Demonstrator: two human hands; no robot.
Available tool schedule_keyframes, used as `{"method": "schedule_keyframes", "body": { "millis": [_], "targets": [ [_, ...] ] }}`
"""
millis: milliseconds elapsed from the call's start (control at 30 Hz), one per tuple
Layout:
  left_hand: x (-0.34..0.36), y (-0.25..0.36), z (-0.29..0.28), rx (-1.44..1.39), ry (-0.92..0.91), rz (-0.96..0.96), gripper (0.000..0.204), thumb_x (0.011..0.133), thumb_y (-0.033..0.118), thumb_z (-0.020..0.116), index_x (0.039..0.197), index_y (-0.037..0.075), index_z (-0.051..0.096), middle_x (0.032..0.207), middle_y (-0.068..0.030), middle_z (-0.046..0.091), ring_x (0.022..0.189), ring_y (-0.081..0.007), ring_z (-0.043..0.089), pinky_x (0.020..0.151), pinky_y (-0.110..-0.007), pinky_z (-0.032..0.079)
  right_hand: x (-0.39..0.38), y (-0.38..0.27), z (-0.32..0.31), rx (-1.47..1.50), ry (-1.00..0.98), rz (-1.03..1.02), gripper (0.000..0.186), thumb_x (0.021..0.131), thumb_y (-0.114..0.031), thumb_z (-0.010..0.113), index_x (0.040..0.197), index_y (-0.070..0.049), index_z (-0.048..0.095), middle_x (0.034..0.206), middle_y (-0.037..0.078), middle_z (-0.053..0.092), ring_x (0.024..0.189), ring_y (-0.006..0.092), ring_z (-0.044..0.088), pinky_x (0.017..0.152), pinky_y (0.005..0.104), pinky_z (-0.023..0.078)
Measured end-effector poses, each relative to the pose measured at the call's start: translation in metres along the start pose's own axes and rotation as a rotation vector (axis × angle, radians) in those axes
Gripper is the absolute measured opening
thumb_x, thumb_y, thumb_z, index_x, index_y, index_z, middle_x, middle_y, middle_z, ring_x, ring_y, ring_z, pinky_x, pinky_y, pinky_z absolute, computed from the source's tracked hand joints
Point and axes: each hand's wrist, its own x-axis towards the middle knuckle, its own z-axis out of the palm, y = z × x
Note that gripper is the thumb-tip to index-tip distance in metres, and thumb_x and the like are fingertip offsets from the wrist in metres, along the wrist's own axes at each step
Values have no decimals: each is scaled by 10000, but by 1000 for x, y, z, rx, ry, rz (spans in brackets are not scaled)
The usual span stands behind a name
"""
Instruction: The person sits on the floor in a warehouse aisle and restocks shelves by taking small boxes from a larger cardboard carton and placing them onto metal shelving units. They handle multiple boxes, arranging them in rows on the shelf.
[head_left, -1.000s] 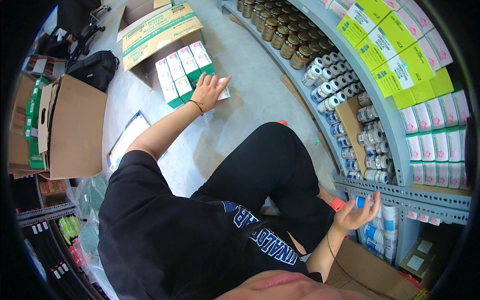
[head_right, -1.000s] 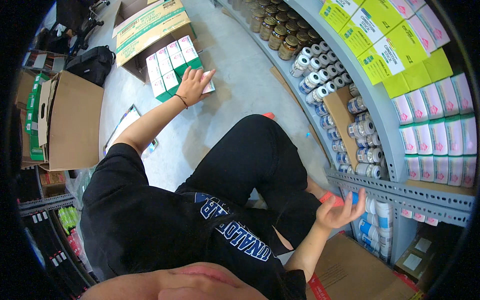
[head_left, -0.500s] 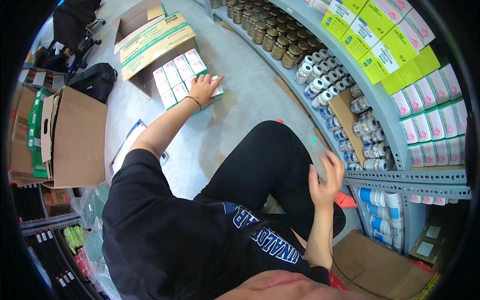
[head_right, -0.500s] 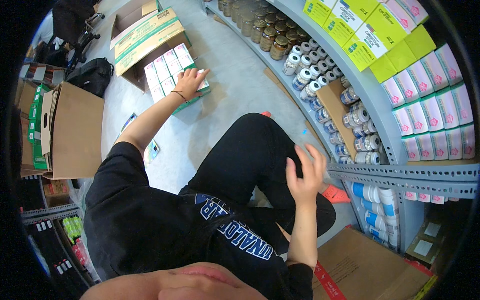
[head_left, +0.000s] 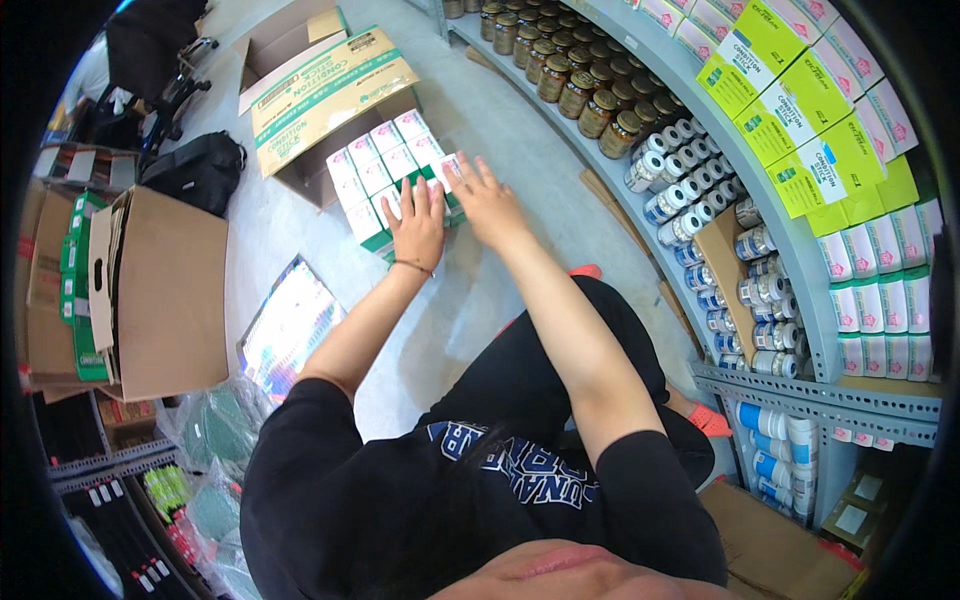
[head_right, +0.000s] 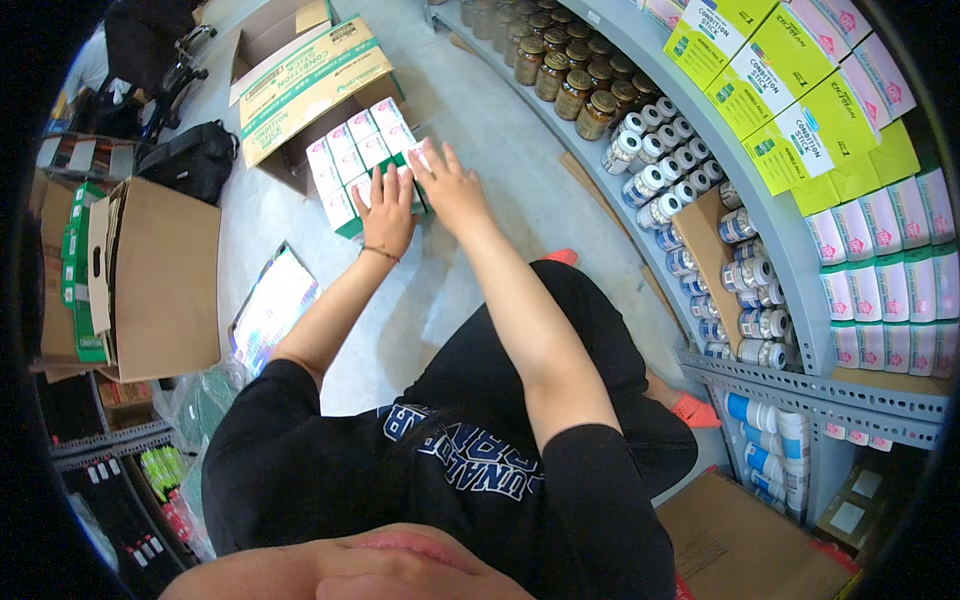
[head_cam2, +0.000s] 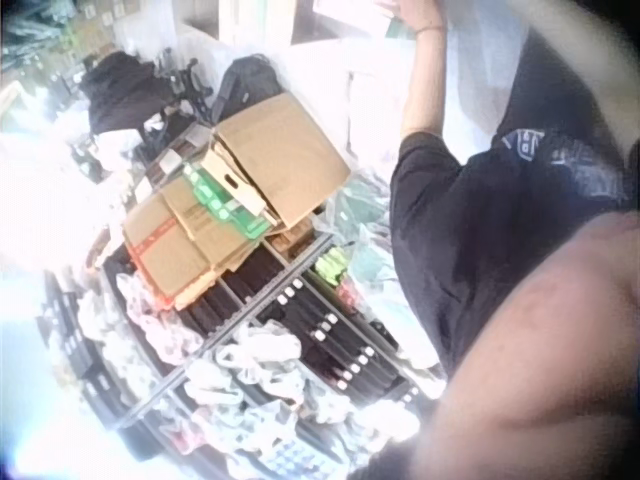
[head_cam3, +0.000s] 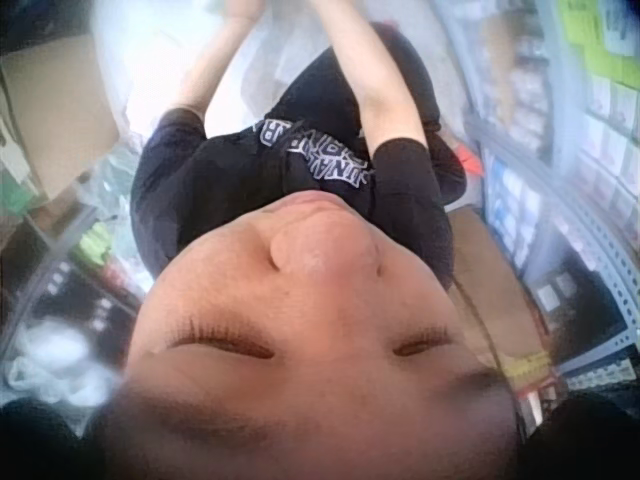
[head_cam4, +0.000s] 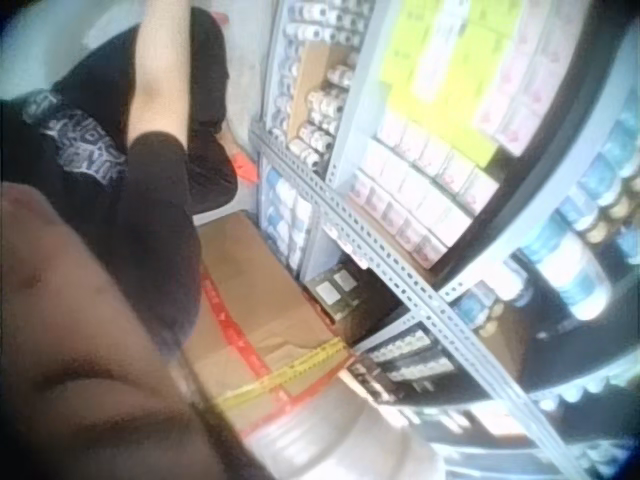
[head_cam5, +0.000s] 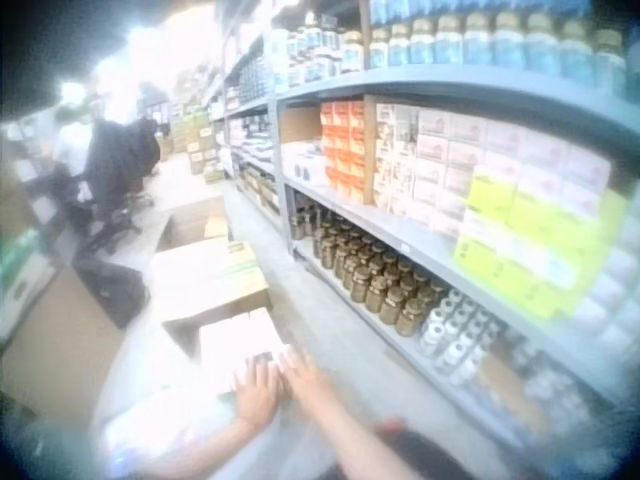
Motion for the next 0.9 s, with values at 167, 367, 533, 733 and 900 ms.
{"method": "schedule_keyframes", "body": {
  "millis": [167, 367, 533, 733, 900],
  "targets": [
    [-32, 5, -2, -297, 57, 67, 463, 906, 152, 574, 1359, 244, 611, 1400, -93, 556, 1306, -313, 488, 1118, -642, 280, 26, 8, 21, 121, -251, 5, 812, 875, -94, 656, 1591, -255, 308, 1653, 94, 286, 1357, 360, 477, 885, 499, 576],
    [-94, 0, -46, -460, -123, 467, 470, 912, 151, 557, 1351, 307, 614, 1392, -49, 562, 1338, -265, 480, 1111, -619, 324, 13, 9, 18, 51, -87, -6, 590, 801, -57, 686, 1372, -54, 535, 1565, 174, 392, 1288, 366, 512, 1011, 477, 505],
    [-102, -2, -59, -478, -393, 1017, 484, 916, 176, 540, 1391, 266, 565, 1558, 23, 440, 1474, -199, 366, 1149, -613, 298, 26, 47, 74, 247, 100, -114, 513, 807, -8, 661, 1308, -50, 560, 1524, 211, 427, 1391, 404, 431, 1083, 481, 463],
    [-152, -19, -31, -716, -631, 833, 794, 704, 159, 791, 1453, 170, 528, 1612, -77, 389, 1521, -285, 306, 1154, -685, 206, 54, -7, 59, 251, -108, -115, 680, 878, -230, 678, 1508, -167, 428, 1557, 167, 411, 1441, 378, 384, 967, 524, 530],
    [-226, 3, 69, -1114, -314, -514, 1118, 685, 297, 914, 1547, -30, 283, 1534, -313, 349, 1411, -442, 384, 1151, -535, 331, 47, -17, 32, 78, -109, -76, 641, 867, -152, 668, 1471, -135, 454, 1319, 178, 519, 1307, 384, 453, 874, 472, 569]
  ]
}}
